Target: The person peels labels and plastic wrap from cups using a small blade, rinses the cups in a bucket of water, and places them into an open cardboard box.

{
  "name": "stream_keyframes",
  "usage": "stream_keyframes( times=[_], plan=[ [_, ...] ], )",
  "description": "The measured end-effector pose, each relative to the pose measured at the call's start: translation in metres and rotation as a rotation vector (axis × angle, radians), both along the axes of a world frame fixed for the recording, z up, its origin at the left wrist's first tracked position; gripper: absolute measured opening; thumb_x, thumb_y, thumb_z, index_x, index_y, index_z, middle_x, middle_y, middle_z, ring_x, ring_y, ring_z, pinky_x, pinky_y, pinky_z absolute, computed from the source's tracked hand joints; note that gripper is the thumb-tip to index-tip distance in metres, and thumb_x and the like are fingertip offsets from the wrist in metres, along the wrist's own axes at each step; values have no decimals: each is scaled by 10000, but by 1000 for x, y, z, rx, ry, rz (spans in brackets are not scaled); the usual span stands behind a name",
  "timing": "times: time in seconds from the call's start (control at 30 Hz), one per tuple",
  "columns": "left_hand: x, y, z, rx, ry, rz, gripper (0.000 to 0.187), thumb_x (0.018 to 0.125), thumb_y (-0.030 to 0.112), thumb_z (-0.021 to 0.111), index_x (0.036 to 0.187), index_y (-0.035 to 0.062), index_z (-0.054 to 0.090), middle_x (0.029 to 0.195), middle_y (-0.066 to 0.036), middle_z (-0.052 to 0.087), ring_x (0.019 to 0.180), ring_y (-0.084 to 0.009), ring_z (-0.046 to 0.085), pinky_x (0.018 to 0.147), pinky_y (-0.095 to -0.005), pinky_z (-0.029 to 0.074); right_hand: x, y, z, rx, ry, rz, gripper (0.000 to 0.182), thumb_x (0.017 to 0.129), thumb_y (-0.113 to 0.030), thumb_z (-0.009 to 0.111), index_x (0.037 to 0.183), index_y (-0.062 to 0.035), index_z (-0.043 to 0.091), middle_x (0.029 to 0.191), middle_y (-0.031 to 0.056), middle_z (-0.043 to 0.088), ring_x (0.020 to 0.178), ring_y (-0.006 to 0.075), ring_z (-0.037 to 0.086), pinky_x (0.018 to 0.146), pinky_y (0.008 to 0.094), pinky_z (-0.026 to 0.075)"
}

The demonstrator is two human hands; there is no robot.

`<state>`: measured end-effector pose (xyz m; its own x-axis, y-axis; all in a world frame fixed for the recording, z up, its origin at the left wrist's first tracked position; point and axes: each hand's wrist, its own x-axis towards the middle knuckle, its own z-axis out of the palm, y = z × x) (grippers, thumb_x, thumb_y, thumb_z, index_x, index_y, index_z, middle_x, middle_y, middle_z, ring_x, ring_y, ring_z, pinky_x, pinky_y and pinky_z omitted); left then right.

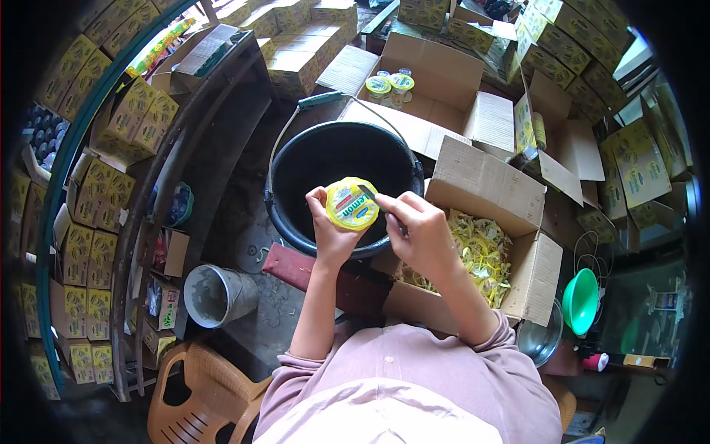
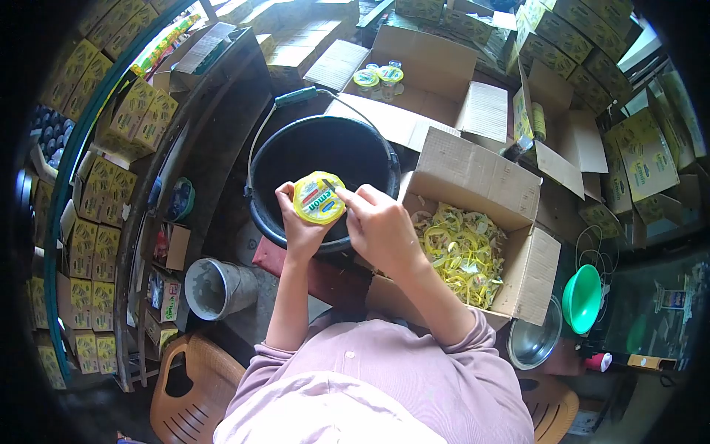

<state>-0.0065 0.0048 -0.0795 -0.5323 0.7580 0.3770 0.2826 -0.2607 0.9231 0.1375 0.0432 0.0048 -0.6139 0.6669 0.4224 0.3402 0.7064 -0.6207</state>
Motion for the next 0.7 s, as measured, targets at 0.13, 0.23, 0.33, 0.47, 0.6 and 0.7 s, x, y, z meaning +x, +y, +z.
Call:
stream_keyframes(
  times=[0.13, 0.23, 0.33, 0.47, 0.6, 0.7],
  plan=[
    [2, -1, 3, 21, -22, 6, 738, 535, 52, 809, 1043, 72, 275, 995, -102, 443, 947, -178, 487, 854, -280, 410, -11, -2, -8, 20, -5, 18, 304, 709, 20, 554, 1007, -11, 601, 767, 141, 540, 671, 286, 568, 618, 363, 478],
    [1, 0, 2, 35, -18, -4, 723, 541, 37, 799, 1039, 72, 276, 1011, -110, 452, 955, -182, 491, 852, -285, 417, -14, -1, -11, 54, 40, 15, 336, 704, 48, 550, 1023, -37, 609, 727, 136, 532, 596, 273, 554, 563, 336, 469],
    [2, 0, 4, 37, -28, -10, 715, 545, 32, 794, 1037, 71, 276, 1020, -113, 458, 960, -186, 492, 857, -289, 417, -16, -1, -9, 56, 34, 26, 344, 703, 47, 551, 1031, -38, 605, 731, 137, 531, 604, 274, 556, 566, 340, 470],
    [1, 1, 3, 34, -26, -11, 706, 551, 28, 786, 1039, 70, 277, 1027, -114, 461, 969, -189, 492, 862, -297, 415, -19, 0, -11, 76, 19, 38, 352, 699, 40, 556, 1040, -37, 598, 745, 139, 531, 621, 277, 560, 575, 350, 474],
    [3, -1, 8, 22, -24, -14, 695, 554, 16, 774, 1040, 70, 280, 1032, -113, 463, 969, -197, 495, 865, -299, 413, -21, -1, -12, 81, -11, 36, 338, 698, 33, 560, 1028, -25, 598, 758, 139, 533, 634, 282, 564, 594, 356, 480],
    [3, -1, 7, 28, -37, -21, 691, 554, 9, 767, 1041, 70, 282, 1031, -116, 464, 967, -204, 497, 865, -302, 411, -21, -2, -10, 75, -46, 35, 334, 688, 31, 564, 1018, -17, 598, 768, 139, 536, 647, 290, 568, 610, 362, 482]
  ],
)
